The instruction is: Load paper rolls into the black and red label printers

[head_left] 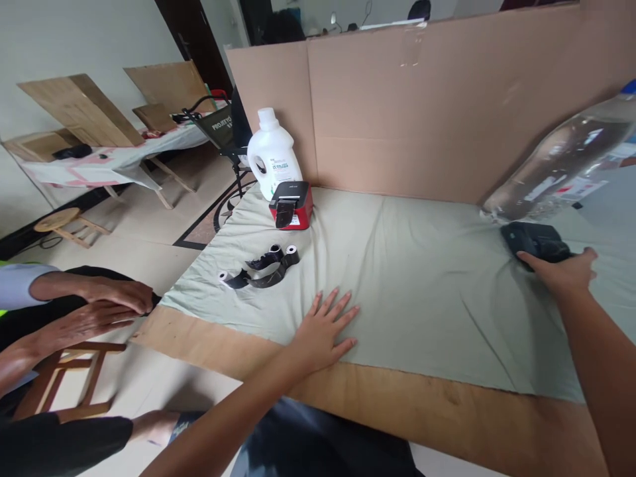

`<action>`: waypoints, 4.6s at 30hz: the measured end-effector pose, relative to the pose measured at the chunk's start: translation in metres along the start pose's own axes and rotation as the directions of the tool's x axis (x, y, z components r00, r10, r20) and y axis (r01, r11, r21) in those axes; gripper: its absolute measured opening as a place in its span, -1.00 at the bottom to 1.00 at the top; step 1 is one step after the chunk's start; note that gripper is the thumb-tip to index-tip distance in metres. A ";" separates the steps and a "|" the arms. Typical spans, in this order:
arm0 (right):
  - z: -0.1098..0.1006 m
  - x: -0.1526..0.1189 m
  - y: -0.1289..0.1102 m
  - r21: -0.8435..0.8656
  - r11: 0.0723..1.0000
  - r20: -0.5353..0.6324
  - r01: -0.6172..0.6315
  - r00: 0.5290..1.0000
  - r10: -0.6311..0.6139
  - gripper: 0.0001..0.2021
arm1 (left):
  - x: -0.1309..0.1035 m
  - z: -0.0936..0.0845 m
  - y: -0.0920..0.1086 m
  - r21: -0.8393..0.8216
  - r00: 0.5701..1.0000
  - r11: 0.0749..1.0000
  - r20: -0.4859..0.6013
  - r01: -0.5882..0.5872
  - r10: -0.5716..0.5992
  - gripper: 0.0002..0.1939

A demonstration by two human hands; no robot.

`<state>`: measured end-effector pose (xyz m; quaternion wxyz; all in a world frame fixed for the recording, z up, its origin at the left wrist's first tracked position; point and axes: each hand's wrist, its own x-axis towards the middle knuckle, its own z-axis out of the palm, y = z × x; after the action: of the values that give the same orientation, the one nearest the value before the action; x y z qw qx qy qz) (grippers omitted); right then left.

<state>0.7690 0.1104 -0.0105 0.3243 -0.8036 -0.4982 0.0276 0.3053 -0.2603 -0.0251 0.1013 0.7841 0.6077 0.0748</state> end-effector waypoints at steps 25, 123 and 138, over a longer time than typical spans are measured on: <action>-0.018 -0.262 -0.174 0.309 0.947 0.344 0.090 0.918 -0.200 0.01 | -0.008 0.001 0.002 0.027 0.999 0.999 -0.024 -0.031 0.032 -0.32; 0.028 -0.321 -0.167 0.181 0.922 0.194 0.343 0.906 -0.375 0.15 | 0.212 -0.048 -0.029 -0.819 0.831 0.298 0.335 0.490 -0.445 -0.73; 0.030 -0.320 -0.167 0.165 0.916 0.175 0.365 0.904 -0.391 0.19 | 0.215 -0.043 -0.031 -0.814 0.889 0.424 0.225 0.397 -0.400 -0.77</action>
<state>0.4666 -0.0882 -0.0319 0.3216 -0.6619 -0.6726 0.0784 0.3197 -0.0422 0.0078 0.4801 0.4694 0.6620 0.3330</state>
